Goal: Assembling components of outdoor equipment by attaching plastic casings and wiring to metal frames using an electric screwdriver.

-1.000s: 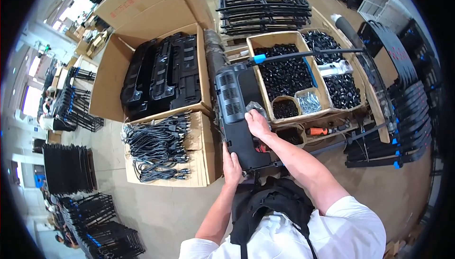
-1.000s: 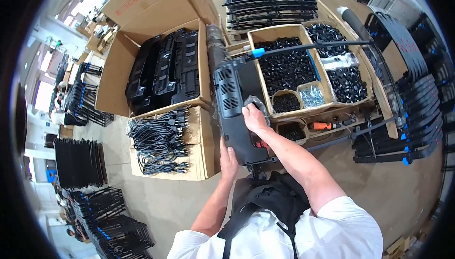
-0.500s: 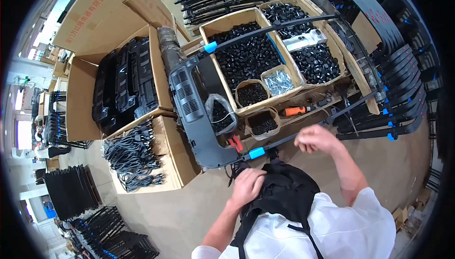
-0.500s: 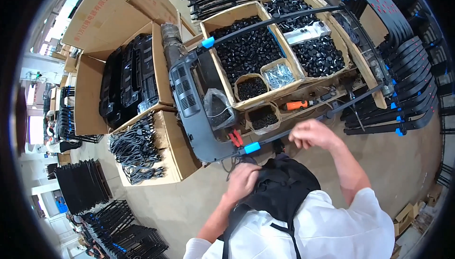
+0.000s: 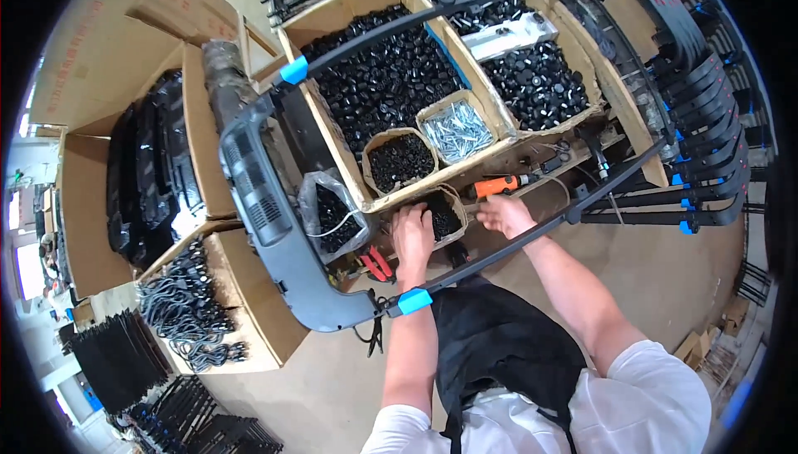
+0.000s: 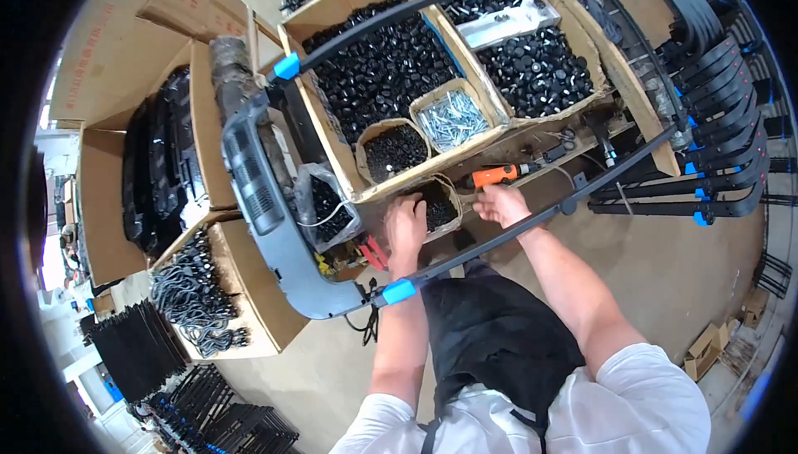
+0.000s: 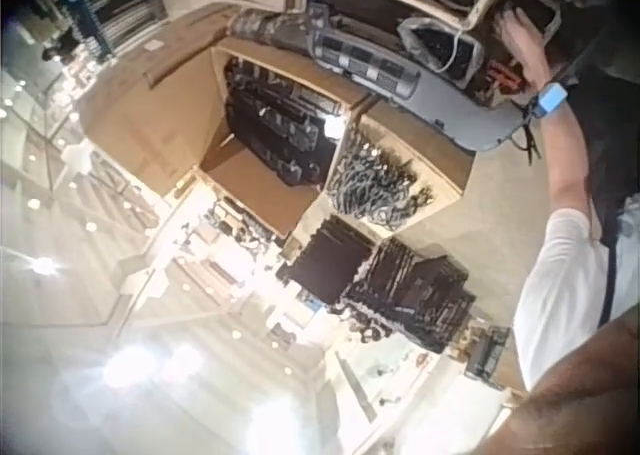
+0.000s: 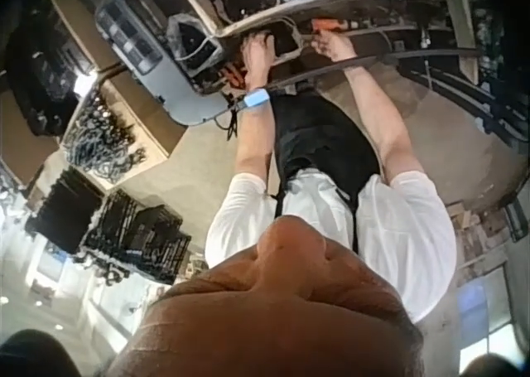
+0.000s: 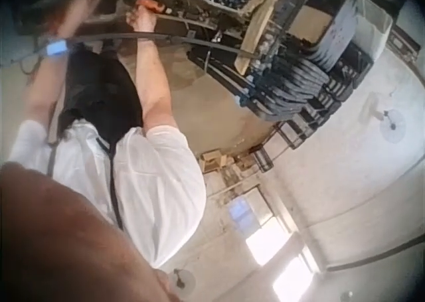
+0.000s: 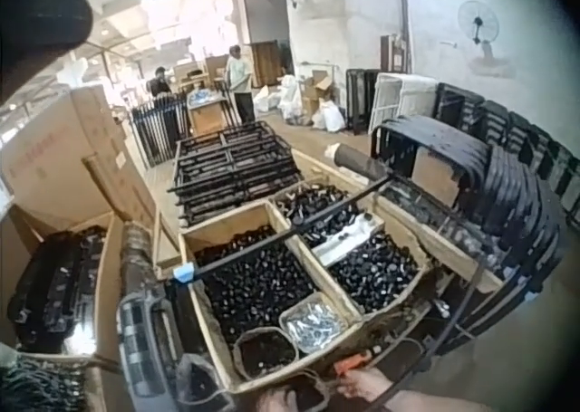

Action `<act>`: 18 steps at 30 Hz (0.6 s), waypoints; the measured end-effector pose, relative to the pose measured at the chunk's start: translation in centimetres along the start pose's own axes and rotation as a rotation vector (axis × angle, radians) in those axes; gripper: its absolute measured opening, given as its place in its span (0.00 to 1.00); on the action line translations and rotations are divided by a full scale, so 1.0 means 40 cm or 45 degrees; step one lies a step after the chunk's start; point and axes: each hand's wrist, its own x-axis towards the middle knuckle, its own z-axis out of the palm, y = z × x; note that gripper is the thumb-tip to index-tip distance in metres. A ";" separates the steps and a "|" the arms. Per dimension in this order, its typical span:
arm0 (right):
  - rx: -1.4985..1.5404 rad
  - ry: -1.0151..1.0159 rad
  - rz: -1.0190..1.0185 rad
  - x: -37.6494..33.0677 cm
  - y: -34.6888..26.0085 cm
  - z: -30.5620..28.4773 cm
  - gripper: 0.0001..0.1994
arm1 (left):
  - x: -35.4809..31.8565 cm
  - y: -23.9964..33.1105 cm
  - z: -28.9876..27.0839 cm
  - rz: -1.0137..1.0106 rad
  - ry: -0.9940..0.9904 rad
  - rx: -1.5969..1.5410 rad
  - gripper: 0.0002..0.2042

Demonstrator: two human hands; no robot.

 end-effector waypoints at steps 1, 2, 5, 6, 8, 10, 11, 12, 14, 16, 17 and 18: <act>0.124 -0.012 -0.034 0.037 -0.011 0.001 0.19 | 0.024 0.007 0.013 0.040 -0.028 0.079 0.18; 0.138 0.075 -0.053 0.075 -0.019 -0.019 0.20 | 0.035 0.033 0.029 0.067 -0.137 0.062 0.20; 0.002 0.306 -0.030 0.102 -0.032 0.077 0.21 | 0.040 0.068 -0.001 0.025 -0.410 0.273 0.29; -0.002 0.308 -0.018 0.120 -0.039 0.084 0.21 | 0.049 0.075 0.000 0.025 -0.468 0.330 0.28; -0.226 0.426 -0.117 0.152 -0.047 0.082 0.23 | 0.064 0.083 0.012 0.024 -0.528 0.382 0.27; -0.210 0.499 -0.204 0.176 -0.044 0.067 0.22 | 0.073 0.087 0.033 -0.068 -0.616 0.336 0.21; -0.191 0.550 -0.285 0.179 -0.041 0.082 0.20 | 0.067 0.066 0.037 -0.080 -0.613 0.342 0.21; -0.104 0.695 -0.410 0.174 -0.028 0.096 0.17 | 0.062 0.045 0.039 -0.028 -0.628 0.333 0.18; -0.040 0.484 -0.414 0.147 -0.038 0.057 0.16 | 0.062 0.012 0.044 0.020 -0.642 0.325 0.16; 0.125 0.272 -0.244 0.121 -0.051 0.019 0.14 | 0.064 -0.011 0.044 -0.116 -0.649 0.110 0.13; 0.271 0.069 -0.162 0.124 -0.067 -0.054 0.14 | 0.065 0.001 0.058 -0.095 -0.661 0.091 0.13; 0.335 -0.036 -0.076 0.112 -0.087 -0.077 0.14 | 0.063 -0.009 0.055 -0.099 -0.558 -0.027 0.12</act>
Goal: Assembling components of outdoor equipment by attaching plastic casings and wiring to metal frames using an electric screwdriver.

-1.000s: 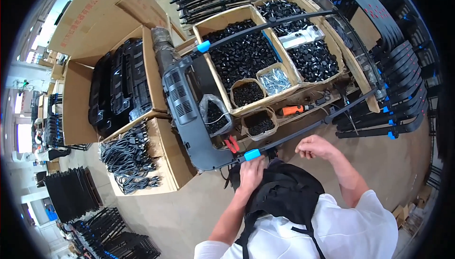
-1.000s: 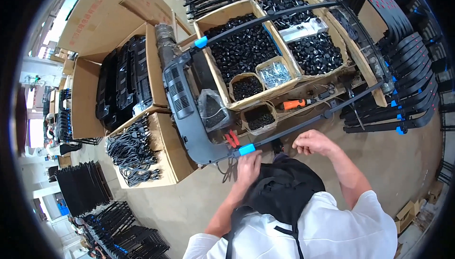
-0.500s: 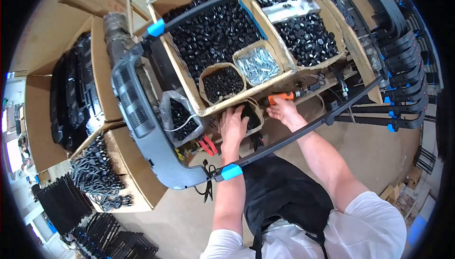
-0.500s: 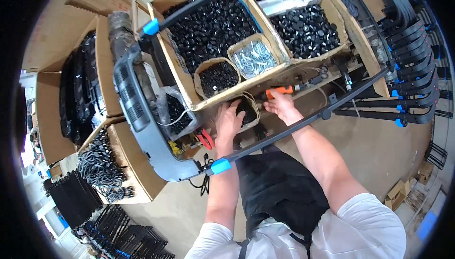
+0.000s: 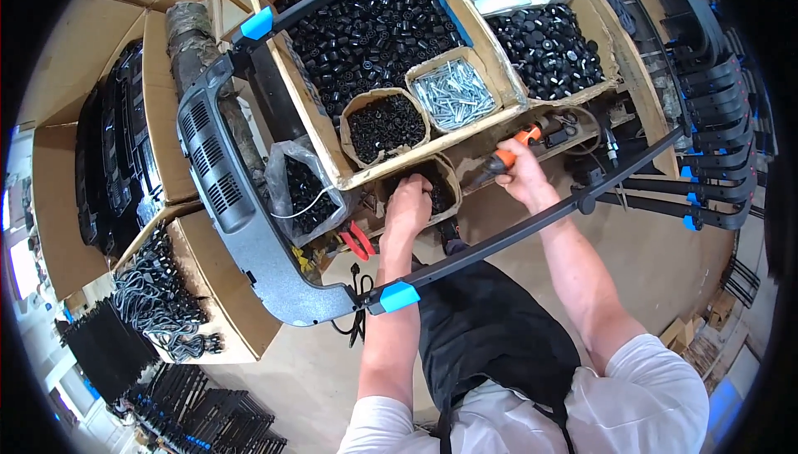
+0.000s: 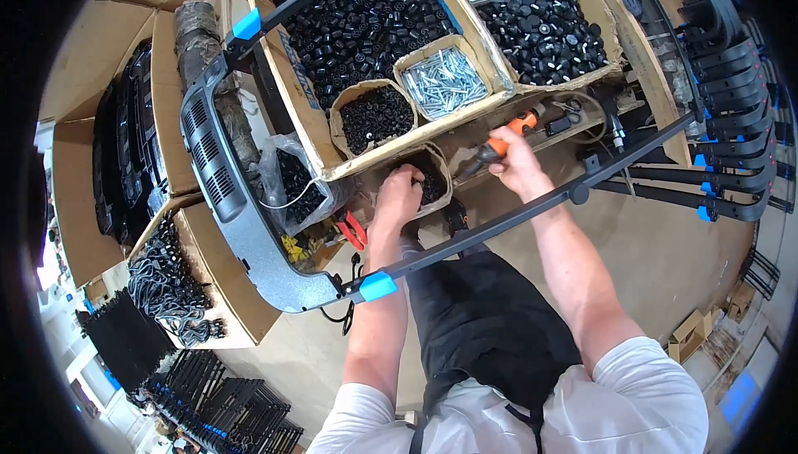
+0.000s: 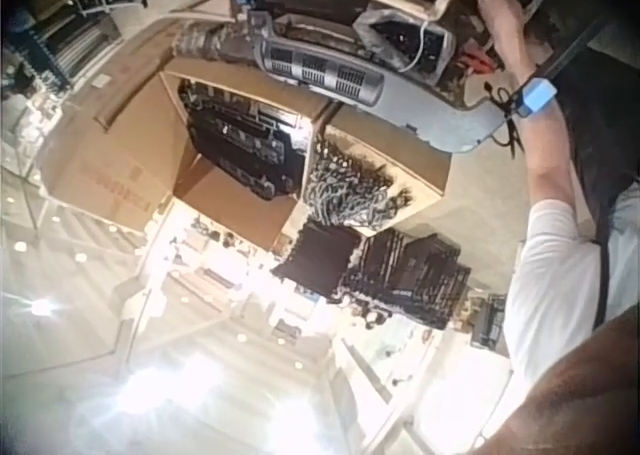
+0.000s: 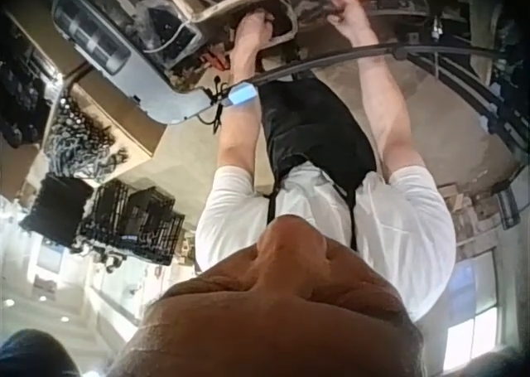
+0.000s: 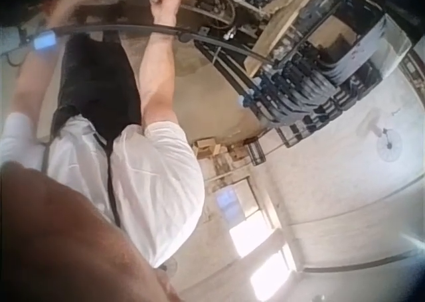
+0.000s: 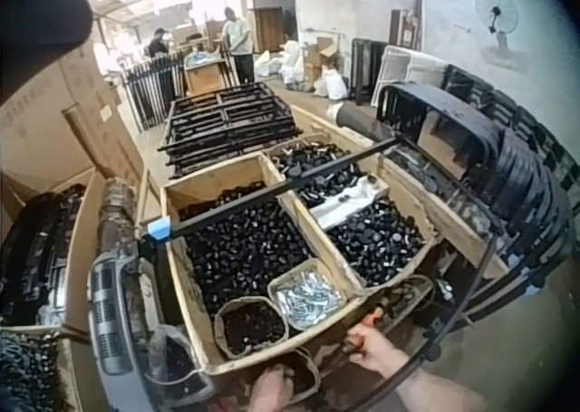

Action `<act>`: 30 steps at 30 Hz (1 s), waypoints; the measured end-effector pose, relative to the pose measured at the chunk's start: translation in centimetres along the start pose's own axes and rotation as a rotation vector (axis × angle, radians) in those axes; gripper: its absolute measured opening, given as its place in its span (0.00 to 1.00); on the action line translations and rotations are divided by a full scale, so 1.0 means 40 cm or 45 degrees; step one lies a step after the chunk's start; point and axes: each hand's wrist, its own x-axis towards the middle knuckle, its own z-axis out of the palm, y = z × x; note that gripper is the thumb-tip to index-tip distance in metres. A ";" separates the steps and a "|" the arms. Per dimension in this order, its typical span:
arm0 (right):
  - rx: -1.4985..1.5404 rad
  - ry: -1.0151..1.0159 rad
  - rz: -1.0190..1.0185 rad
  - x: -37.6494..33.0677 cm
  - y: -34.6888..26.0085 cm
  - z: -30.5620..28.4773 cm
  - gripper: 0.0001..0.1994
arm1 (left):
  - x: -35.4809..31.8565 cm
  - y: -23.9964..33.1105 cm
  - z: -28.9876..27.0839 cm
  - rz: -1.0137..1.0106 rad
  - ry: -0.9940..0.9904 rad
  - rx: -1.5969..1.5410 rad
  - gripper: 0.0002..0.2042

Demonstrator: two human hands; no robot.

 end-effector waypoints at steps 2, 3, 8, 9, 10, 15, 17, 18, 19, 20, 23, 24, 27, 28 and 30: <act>0.100 -0.228 0.109 -0.031 -0.035 -0.020 0.16 | -0.001 -0.027 -0.005 -0.001 0.158 -0.235 0.11; 0.100 -0.221 0.108 -0.056 -0.035 -0.030 0.16 | -0.001 -0.013 -0.011 0.001 0.152 -0.238 0.11; 0.218 -0.087 -0.108 -0.205 -0.006 -0.033 0.21 | 0.000 -0.015 -0.023 -0.333 -0.125 -1.336 0.08; 0.242 -0.055 -0.108 -0.231 0.005 -0.051 0.22 | 0.002 -0.002 -0.027 -0.373 -0.167 -1.659 0.10; 0.228 -0.114 -0.132 -0.267 0.022 -0.075 0.24 | 0.000 0.011 -0.030 -0.383 -0.206 -1.781 0.11; 0.261 0.034 -0.080 -0.418 0.126 -0.140 0.24 | -0.009 -0.034 -0.018 -0.280 -0.429 -2.449 0.11; 0.248 -0.002 -0.049 -0.473 0.153 -0.208 0.26 | -0.017 0.004 -0.026 -0.163 -0.479 -2.687 0.11; 0.198 -0.033 -0.060 -0.508 0.156 -0.183 0.27 | -0.024 -0.018 -0.022 -0.140 -0.455 -2.771 0.11; 0.141 -0.062 -0.078 -0.553 0.152 -0.142 0.28 | -0.033 -0.042 -0.014 -0.085 -0.438 -2.829 0.11; 0.073 -0.073 -0.080 -0.592 0.149 -0.125 0.28 | -0.042 -0.040 -0.007 -0.224 -0.308 -2.824 0.11; -0.429 -0.205 -0.196 -0.690 0.123 -0.087 0.32 | -0.081 0.000 -0.002 -0.339 -0.052 -2.815 0.11; -0.570 -0.331 -0.345 -0.726 0.115 -0.064 0.33 | -0.105 0.001 -0.003 -0.285 -0.123 -2.834 0.11; -1.448 -0.819 -1.081 -0.814 -0.018 0.047 0.32 | -0.181 -0.010 0.007 -0.065 -0.269 -2.674 0.11; -1.294 -0.864 -1.116 -0.829 -0.029 0.079 0.32 | -0.205 0.000 0.018 -0.084 -0.291 -2.649 0.11; -1.075 -0.886 -1.058 -0.872 -0.033 0.144 0.31 | -0.261 -0.024 0.058 -0.189 -0.265 -2.577 0.11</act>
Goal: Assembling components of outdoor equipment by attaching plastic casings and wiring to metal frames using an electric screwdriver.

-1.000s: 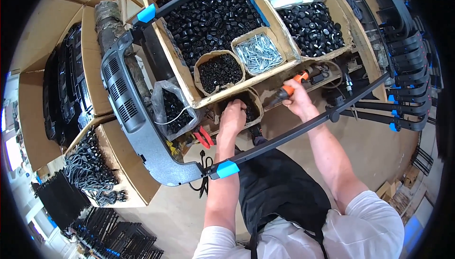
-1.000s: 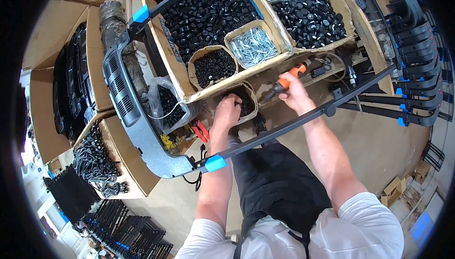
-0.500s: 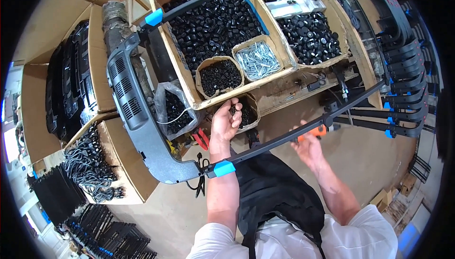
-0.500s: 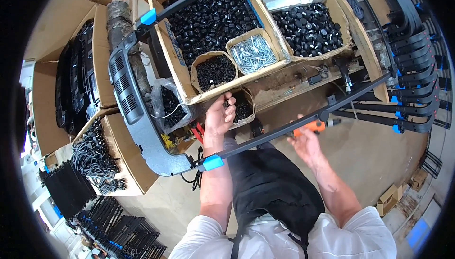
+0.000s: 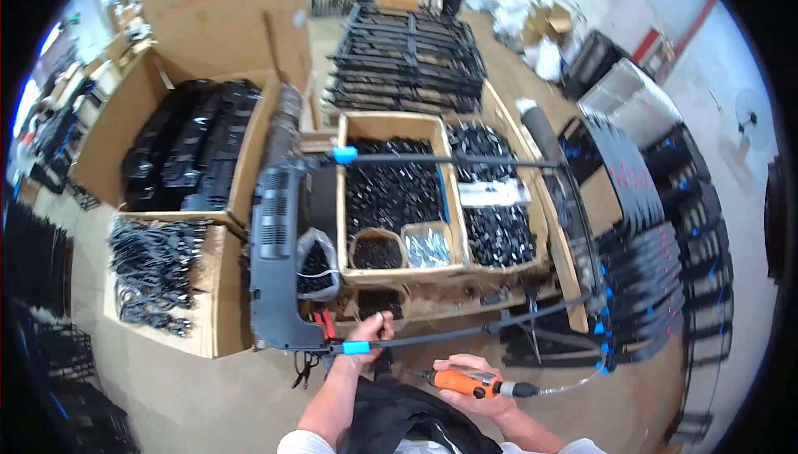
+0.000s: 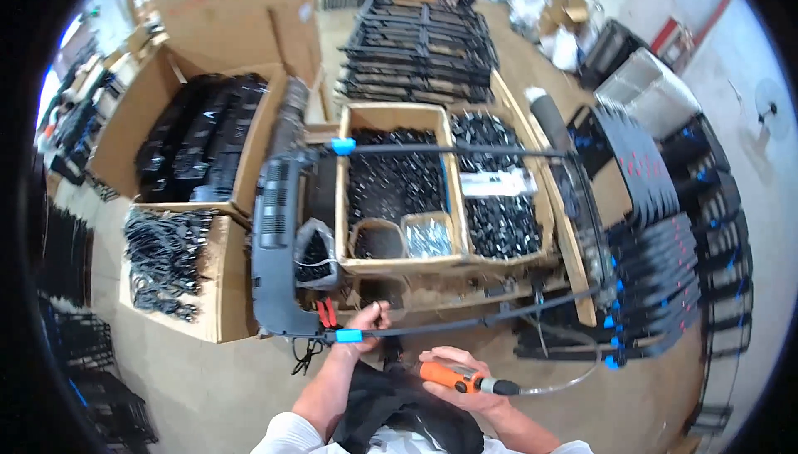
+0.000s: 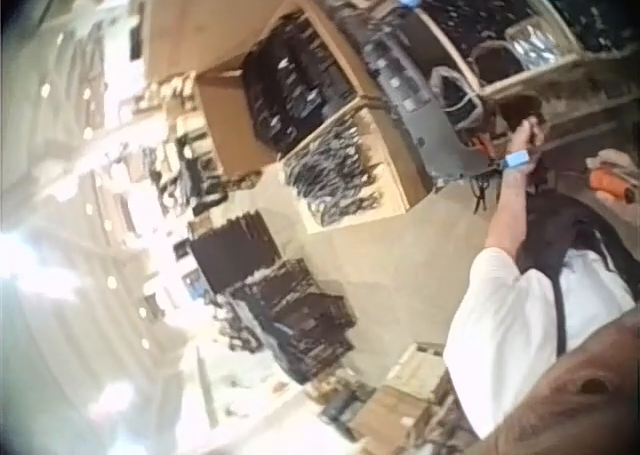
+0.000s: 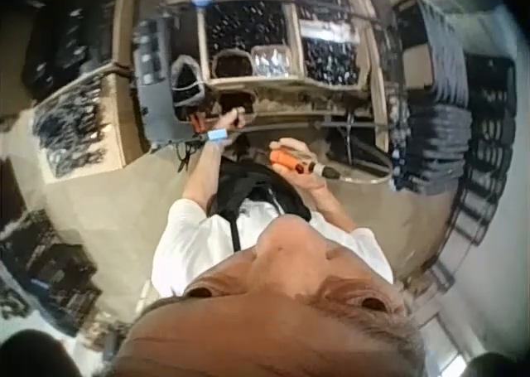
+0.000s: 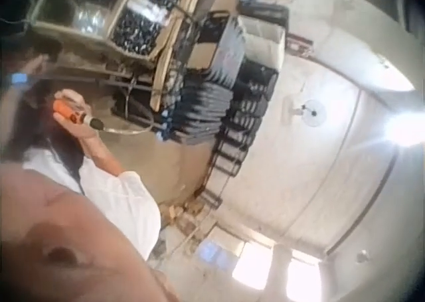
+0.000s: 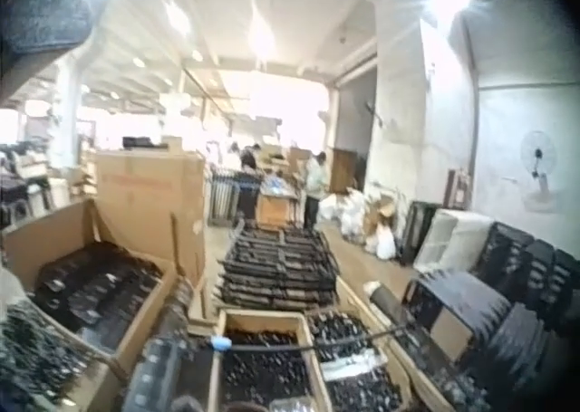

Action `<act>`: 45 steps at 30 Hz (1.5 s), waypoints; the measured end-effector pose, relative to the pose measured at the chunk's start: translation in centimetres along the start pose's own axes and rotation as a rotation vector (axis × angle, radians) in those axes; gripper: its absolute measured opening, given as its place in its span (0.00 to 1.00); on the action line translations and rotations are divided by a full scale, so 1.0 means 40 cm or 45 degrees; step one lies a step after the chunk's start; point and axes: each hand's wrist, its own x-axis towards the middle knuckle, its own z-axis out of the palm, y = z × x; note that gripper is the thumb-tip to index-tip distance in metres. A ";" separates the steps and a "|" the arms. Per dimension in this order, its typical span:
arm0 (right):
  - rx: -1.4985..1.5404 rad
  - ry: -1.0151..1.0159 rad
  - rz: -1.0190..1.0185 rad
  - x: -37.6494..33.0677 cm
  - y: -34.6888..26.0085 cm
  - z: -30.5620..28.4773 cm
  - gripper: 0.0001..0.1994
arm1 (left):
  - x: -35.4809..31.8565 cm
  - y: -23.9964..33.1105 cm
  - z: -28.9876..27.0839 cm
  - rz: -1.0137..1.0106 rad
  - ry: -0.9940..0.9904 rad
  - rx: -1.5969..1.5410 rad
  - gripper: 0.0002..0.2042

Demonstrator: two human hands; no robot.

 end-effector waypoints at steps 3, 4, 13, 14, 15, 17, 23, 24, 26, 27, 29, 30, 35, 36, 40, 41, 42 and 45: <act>0.031 -0.021 0.040 0.048 -0.006 0.016 0.31 | -0.086 -0.046 -0.028 -0.102 0.109 0.170 0.13; -0.208 -0.098 -0.044 0.072 -0.004 0.005 0.31 | -0.116 -0.052 -0.021 -0.098 0.194 0.323 0.13; 0.245 -0.122 -0.075 0.227 -0.039 0.098 0.27 | -0.478 -0.021 0.127 0.372 0.277 0.111 0.14; 0.175 -0.171 -0.125 0.247 -0.048 0.114 0.27 | -0.495 -0.008 0.152 0.430 0.315 0.064 0.14; 0.105 -0.216 -0.174 0.268 -0.059 0.132 0.26 | -0.497 0.008 0.164 0.446 0.325 0.052 0.14; 0.122 -0.253 -0.143 0.303 -0.090 0.178 0.25 | -0.508 0.041 0.181 0.535 0.317 -0.107 0.15; 0.169 -0.266 -0.224 0.381 -0.148 0.298 0.25 | -0.461 0.211 0.237 0.562 0.203 -0.292 0.17; 0.100 -0.288 -0.249 0.398 -0.147 0.312 0.26 | -0.437 0.239 0.224 0.556 0.105 -0.379 0.17; 0.047 -0.278 -0.256 0.432 -0.129 0.343 0.26 | -0.413 0.292 0.238 0.554 0.023 -0.455 0.17; 0.062 -0.259 -0.275 0.449 -0.111 0.358 0.26 | -0.407 0.316 0.249 0.548 -0.007 -0.473 0.17; -0.006 -0.272 -0.227 0.481 -0.109 0.385 0.27 | -0.389 0.362 0.253 0.517 0.007 -0.495 0.17; 0.006 -0.247 -0.203 0.496 -0.110 0.402 0.27 | -0.381 0.383 0.254 0.500 0.013 -0.498 0.17; -0.047 -0.182 -0.101 0.564 -0.117 0.460 0.27 | -0.355 0.477 0.250 0.369 -0.006 -0.531 0.16; -0.077 -0.185 -0.128 0.579 -0.110 0.469 0.27 | -0.345 0.489 0.243 0.345 -0.033 -0.544 0.16; -0.147 -0.169 -0.042 0.627 -0.117 0.507 0.28 | -0.329 0.533 0.225 0.283 -0.104 -0.635 0.15; -0.158 -0.168 -0.034 0.642 -0.116 0.515 0.28 | -0.328 0.546 0.224 0.280 -0.097 -0.655 0.15; -0.185 -0.172 -0.028 0.659 -0.117 0.521 0.28 | -0.324 0.553 0.219 0.276 -0.095 -0.674 0.15; -0.205 -0.188 0.019 0.707 -0.117 0.550 0.27 | -0.312 0.578 0.215 0.286 -0.074 -0.762 0.15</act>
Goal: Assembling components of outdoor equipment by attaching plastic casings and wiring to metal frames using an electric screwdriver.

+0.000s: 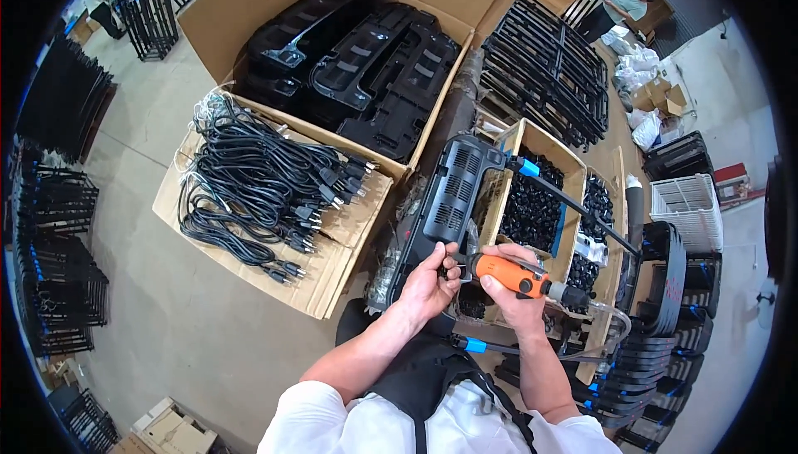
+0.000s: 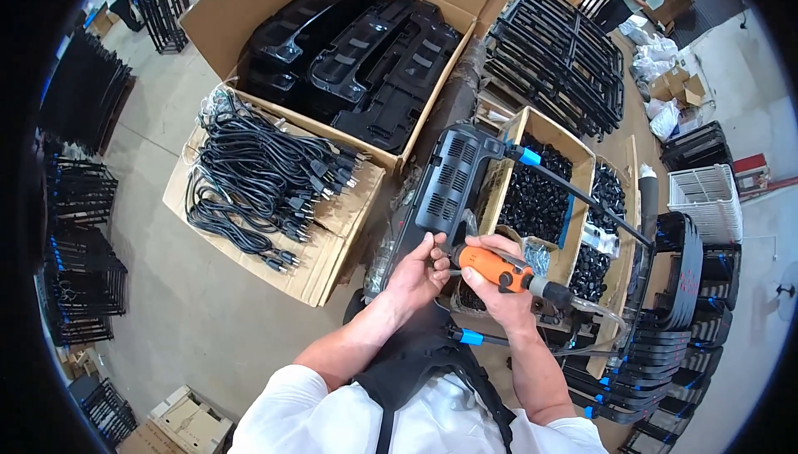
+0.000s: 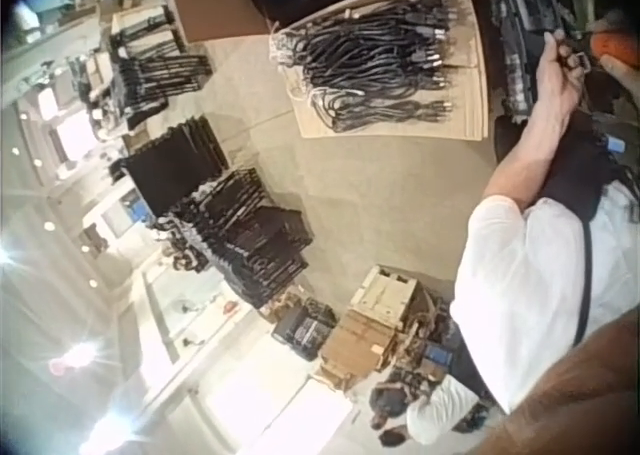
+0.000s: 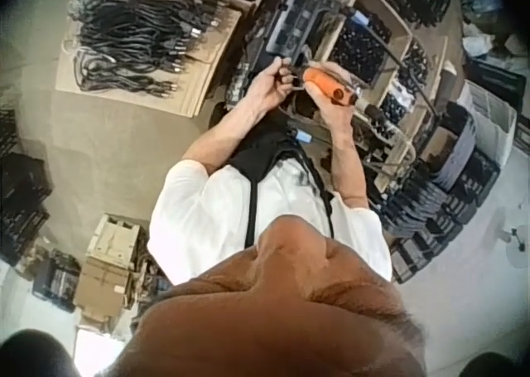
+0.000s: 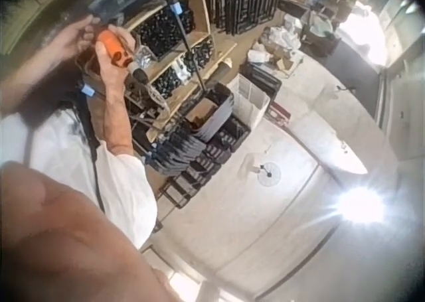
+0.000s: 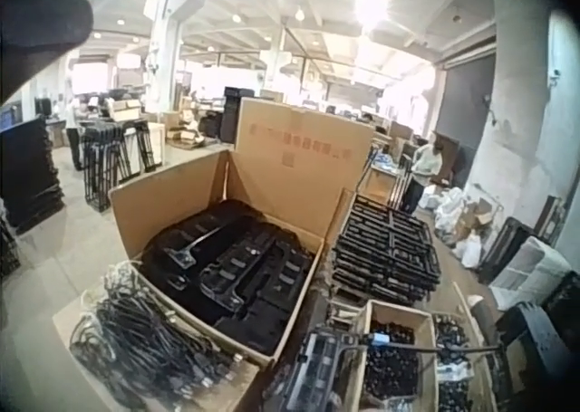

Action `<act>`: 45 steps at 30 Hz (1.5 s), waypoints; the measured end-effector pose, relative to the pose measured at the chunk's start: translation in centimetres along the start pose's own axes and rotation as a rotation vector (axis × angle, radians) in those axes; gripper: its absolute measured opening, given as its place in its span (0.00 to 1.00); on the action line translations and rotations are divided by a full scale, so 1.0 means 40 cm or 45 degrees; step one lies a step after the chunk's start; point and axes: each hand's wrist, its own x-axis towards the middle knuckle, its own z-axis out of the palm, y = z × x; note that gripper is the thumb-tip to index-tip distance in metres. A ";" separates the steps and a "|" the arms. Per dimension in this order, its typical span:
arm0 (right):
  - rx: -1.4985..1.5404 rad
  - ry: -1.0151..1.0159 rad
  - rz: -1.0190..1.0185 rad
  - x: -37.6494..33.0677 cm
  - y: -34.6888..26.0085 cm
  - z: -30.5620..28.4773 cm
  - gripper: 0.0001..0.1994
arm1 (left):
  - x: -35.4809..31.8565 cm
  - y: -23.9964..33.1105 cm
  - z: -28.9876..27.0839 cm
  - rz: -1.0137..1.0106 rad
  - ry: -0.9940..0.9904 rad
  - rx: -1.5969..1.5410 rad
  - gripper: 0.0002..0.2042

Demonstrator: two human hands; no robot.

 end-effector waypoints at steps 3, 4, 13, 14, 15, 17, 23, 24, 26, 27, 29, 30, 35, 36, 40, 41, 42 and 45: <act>-0.001 -0.031 0.021 0.038 0.003 0.019 0.27 | 0.015 0.020 0.014 0.047 0.033 -0.020 0.16; -0.002 -0.037 0.028 0.052 0.006 0.023 0.27 | 0.016 0.024 0.017 0.072 0.044 -0.014 0.17; 0.045 -0.041 0.021 0.166 0.018 0.052 0.27 | -0.026 0.062 0.002 0.361 0.212 0.609 0.14; 0.058 -0.040 0.045 0.175 0.011 0.051 0.27 | -0.036 0.085 -0.009 0.362 0.258 0.682 0.14; 0.043 -0.056 0.029 0.187 0.009 0.049 0.27 | -0.048 0.110 0.001 0.383 0.314 0.757 0.14; 0.024 -0.075 0.011 0.207 0.015 0.044 0.27 | -0.035 0.151 -0.016 0.576 0.339 0.985 0.13; 0.020 -0.116 0.019 0.228 0.009 0.050 0.27 | -0.036 0.181 0.051 0.877 0.721 2.288 0.22; 0.026 -0.128 0.024 0.228 0.009 0.053 0.27 | -0.029 0.176 0.036 0.880 0.727 2.284 0.22; 0.031 -0.142 0.029 0.230 0.012 0.056 0.27 | -0.006 0.165 -0.005 1.146 0.642 2.481 0.23; 0.028 -0.150 0.031 0.232 0.014 0.058 0.27 | 0.001 0.162 -0.016 1.133 0.637 2.461 0.23; 0.022 -0.156 0.036 0.234 0.016 0.058 0.27 | 0.008 0.158 -0.029 1.179 0.622 2.463 0.22; 0.013 -0.158 0.043 0.237 0.017 0.057 0.28 | 0.009 0.155 -0.029 1.224 0.605 2.466 0.21; -0.011 -0.165 0.089 0.246 0.020 0.064 0.26 | 0.011 0.151 -0.023 1.169 0.615 2.512 0.20; -0.022 -0.175 0.087 0.248 0.020 0.067 0.26 | 0.014 0.149 -0.027 1.219 0.613 2.498 0.20; -0.021 -0.189 0.081 0.250 0.026 0.075 0.26 | 0.024 0.149 -0.048 1.316 0.588 2.410 0.19; -0.024 -0.188 0.082 0.249 0.025 0.076 0.26 | 0.019 0.148 -0.050 1.309 0.591 2.411 0.19; -0.017 -0.185 0.100 0.248 0.023 0.077 0.27 | 0.015 0.146 -0.051 1.302 0.595 2.413 0.19; -0.022 -0.184 0.121 0.243 0.016 0.078 0.28 | 0.003 0.140 -0.053 1.264 0.610 2.421 0.19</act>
